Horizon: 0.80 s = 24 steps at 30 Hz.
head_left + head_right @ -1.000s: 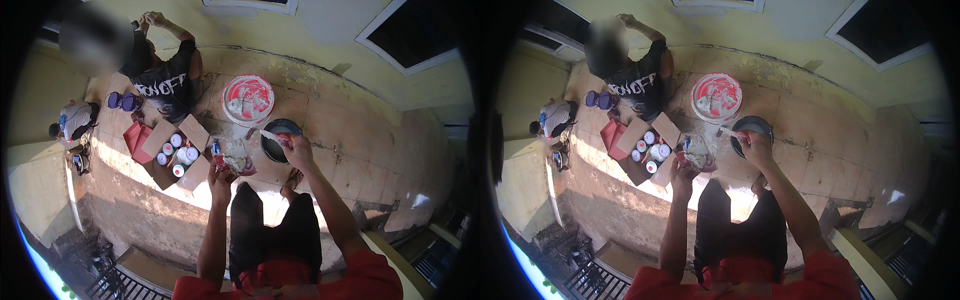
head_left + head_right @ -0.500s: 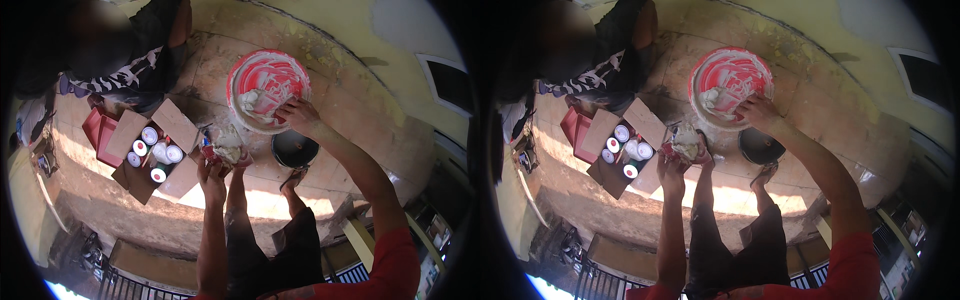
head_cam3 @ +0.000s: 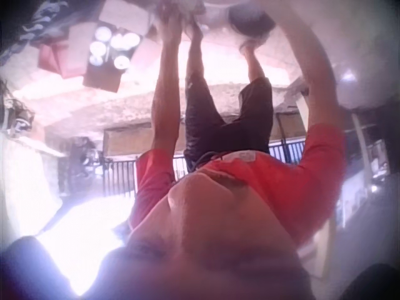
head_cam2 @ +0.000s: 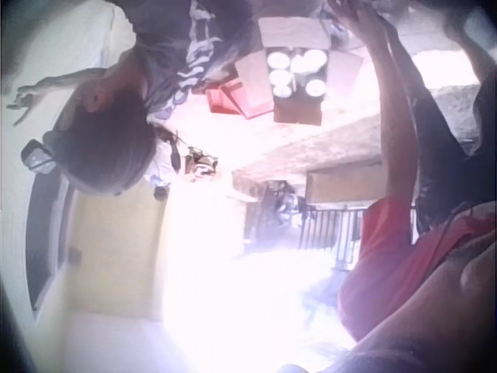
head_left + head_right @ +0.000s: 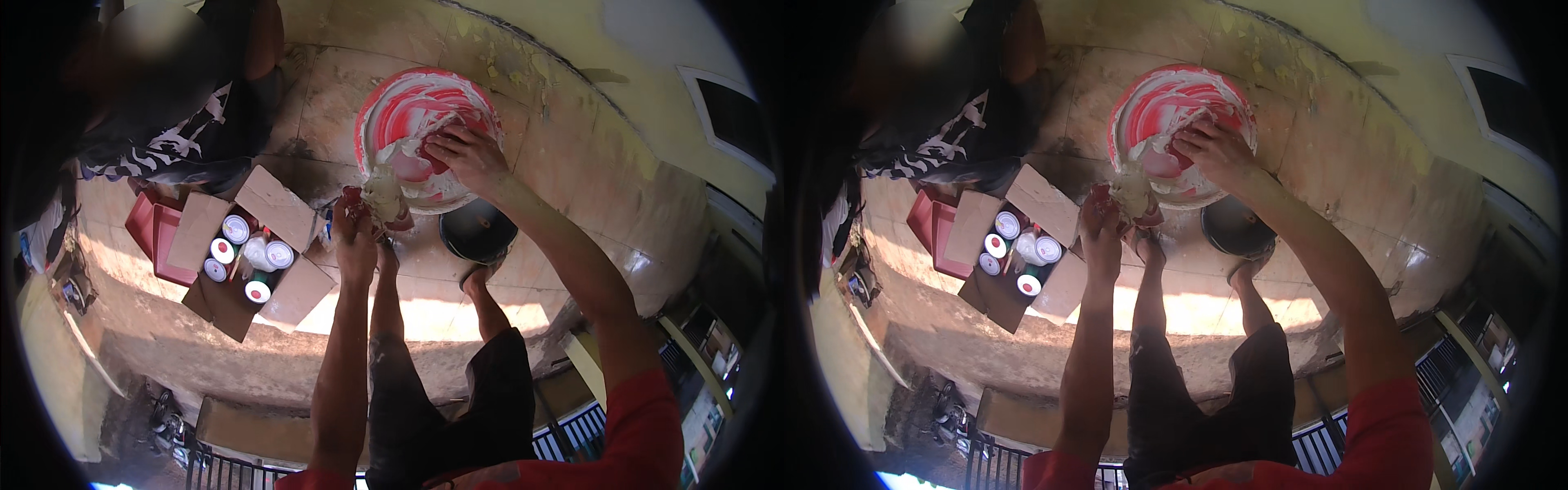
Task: The person mixes a white compound in a bucket using a red trowel, then applies it to a wall surface. They scrape the compound from the bucket, spread it onto the wall, and smooth it with the trowel.
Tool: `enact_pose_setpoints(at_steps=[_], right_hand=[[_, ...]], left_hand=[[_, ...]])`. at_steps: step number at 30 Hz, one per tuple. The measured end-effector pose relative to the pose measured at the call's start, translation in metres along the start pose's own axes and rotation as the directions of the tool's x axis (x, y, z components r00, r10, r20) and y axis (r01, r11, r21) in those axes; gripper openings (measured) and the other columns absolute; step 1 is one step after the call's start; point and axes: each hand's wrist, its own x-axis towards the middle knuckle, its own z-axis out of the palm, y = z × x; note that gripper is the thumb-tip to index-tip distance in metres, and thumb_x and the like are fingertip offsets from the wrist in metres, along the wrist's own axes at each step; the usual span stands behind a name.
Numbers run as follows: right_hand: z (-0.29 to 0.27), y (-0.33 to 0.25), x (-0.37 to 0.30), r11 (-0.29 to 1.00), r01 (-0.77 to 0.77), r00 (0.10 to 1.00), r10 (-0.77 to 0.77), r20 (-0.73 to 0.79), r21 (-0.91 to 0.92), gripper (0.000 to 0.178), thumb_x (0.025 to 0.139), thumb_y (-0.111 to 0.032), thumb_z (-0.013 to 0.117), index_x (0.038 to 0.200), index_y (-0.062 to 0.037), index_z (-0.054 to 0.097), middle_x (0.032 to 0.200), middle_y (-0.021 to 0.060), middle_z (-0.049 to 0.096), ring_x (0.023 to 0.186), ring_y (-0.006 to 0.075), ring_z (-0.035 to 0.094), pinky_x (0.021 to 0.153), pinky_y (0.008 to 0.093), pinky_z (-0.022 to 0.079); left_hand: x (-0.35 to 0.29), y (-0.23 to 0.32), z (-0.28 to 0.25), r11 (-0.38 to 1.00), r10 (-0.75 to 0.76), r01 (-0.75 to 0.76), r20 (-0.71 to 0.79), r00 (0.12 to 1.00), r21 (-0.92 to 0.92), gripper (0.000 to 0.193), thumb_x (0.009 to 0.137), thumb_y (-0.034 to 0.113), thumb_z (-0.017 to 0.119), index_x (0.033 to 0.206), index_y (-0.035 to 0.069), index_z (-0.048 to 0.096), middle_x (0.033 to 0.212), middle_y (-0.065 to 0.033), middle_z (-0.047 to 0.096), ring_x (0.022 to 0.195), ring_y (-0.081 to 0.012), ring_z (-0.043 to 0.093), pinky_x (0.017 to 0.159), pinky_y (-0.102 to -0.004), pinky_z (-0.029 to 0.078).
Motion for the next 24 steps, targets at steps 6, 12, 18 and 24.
enact_pose_setpoints(at_steps=[6,12,18,24], right_hand=[[0.007,-0.013,-0.029,0.962,-0.141,0.989,0.145,0.001,0.234,0.033,0.088,-0.016,0.064,0.119,-0.0141,0.072,0.123,-0.0011,0.072,0.117,0.0244,0.064,0.101,0.0392,0.052],[0.021,0.024,-0.052,0.516,-0.667,0.672,0.729,0.134,0.538,0.038,0.084,-0.014,0.071,0.121,-0.0048,0.069,0.110,0.0185,0.073,0.100,0.0420,0.069,0.090,0.0479,0.056],[0.052,0.022,-0.141,-0.237,-0.276,0.318,0.892,0.321,0.931,0.038,0.098,-0.025,0.072,0.126,-0.0011,0.066,0.104,0.0080,0.074,0.087,0.0165,0.072,0.074,0.0292,0.058],[0.256,-0.028,-0.230,-0.743,-0.315,0.166,0.569,0.805,0.590,0.030,0.099,-0.020,0.067,0.120,0.0003,0.069,0.110,0.0137,0.074,0.093,0.0220,0.073,0.079,0.0344,0.060]], left_hand=[[0.025,-0.019,0.010,0.965,0.120,-0.141,0.105,0.987,0.220,0.042,0.099,-0.001,0.050,0.140,-0.002,0.049,0.118,-0.0138,0.066,0.092,-0.0149,0.065,0.073,-0.0281,0.054],[0.026,-0.026,0.035,0.985,0.033,-0.062,0.177,0.984,0.159,0.046,0.098,-0.001,0.049,0.143,0.002,0.046,0.126,-0.0129,0.061,0.111,-0.0209,0.067,0.092,-0.0359,0.060],[0.008,0.004,0.040,0.992,-0.012,0.003,0.070,0.997,0.130,0.043,0.096,-0.004,0.049,0.140,0.000,0.051,0.124,-0.0121,0.063,0.107,-0.0178,0.066,0.085,-0.0322,0.059],[-0.001,0.014,0.051,0.981,-0.042,0.046,-0.023,0.999,0.189,0.054,0.096,0.001,0.054,0.150,0.003,0.046,0.133,-0.0148,0.060,0.115,-0.0243,0.066,0.092,-0.0371,0.061]])
